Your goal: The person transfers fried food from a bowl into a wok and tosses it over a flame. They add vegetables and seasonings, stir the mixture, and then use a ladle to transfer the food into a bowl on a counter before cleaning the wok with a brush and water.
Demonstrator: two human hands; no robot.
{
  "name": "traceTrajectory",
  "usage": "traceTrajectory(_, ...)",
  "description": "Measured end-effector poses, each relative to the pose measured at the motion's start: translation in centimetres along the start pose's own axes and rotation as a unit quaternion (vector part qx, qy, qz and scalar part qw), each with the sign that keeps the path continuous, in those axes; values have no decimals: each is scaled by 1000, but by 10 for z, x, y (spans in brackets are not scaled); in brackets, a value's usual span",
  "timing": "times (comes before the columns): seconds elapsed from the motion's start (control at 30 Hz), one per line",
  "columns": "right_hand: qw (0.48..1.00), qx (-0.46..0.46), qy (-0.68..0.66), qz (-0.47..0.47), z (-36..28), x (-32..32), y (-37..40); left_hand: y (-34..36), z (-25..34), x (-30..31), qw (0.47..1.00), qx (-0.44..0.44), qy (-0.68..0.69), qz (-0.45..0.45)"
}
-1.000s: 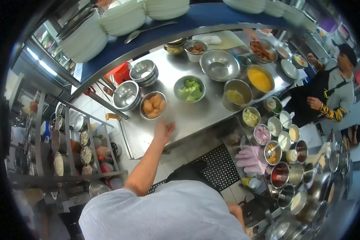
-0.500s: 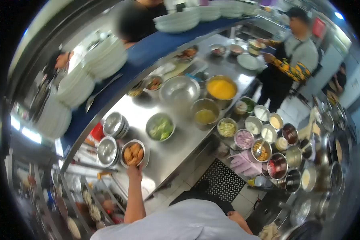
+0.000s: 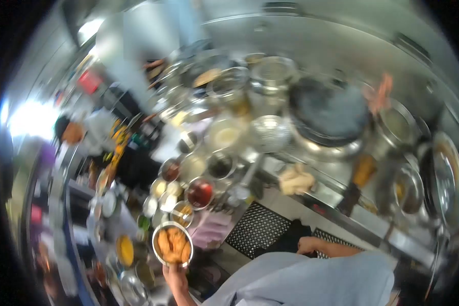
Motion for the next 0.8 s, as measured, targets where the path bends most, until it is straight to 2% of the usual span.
traceTrajectory(0.07, 995, 4, -92, 49, 34, -1, 25, -67, -2, -94, 984, -11, -39, -171)
traceTrajectory(0.13, 987, 2, -141, 78, 55, -6, 54, -107, 7, -202, 946, 36, -53, -317)
traceTrajectory(0.17, 974, -4, -161, 159, 74, -18, 51, -118, 2, -251, 943, 40, -31, -329)
traceTrajectory(0.2, 963, -15, -191, 191, 76, -18, 69, -158, -22, -282, 925, 58, -40, -374)
traceTrajectory(0.23, 950, -27, -218, 221, 67, -20, 95, -156, -13, -344, 899, 70, -36, -430)
traceTrajectory(0.33, 911, -77, -319, 249, 89, -42, 102, -200, -35, -476, 852, 78, -114, -504)
traceTrajectory(0.37, 896, -93, -343, 265, 74, -43, 126, -207, -40, -521, 822, 36, -128, -553)
traceTrajectory(0.43, 870, -112, -391, 277, 68, -47, 147, -211, -45, -600, 789, -42, -218, -573)
traceTrajectory(0.47, 859, -113, -419, 272, 68, -54, 146, -180, -25, -629, 764, -125, -293, -562)
traceTrajectory(0.5, 846, -114, -447, 267, 67, -56, 147, -208, -49, -662, 732, -166, -409, -519)
traceTrajectory(0.53, 823, -138, -476, 278, 57, -55, 160, -222, -66, -695, 633, -379, -503, -450)
traceTrajectory(0.6, 771, -184, -534, 296, 29, -52, 183, -207, -83, -737, 587, -383, -562, -439)
traceTrajectory(0.63, 755, -195, -549, 301, 40, -61, 159, -212, -96, -754, 574, -396, -560, -447)
traceTrajectory(0.73, 702, -188, -604, 327, 39, -79, 124, -223, -135, -795, 538, -418, -566, -463)
traceTrajectory(0.8, 671, -177, -632, 344, 22, -77, 119, -216, -131, -811, 520, -421, -585, -459)
Point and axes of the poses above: each hand's wrist, its own y-axis away from the middle knuckle, its own x-axis out of the back of the hand, z = x × y, the point moved 3 cm from there along -y, towards the middle knuckle, and after that the axes turned 12 degrees about -z, right-handed, at the moved point
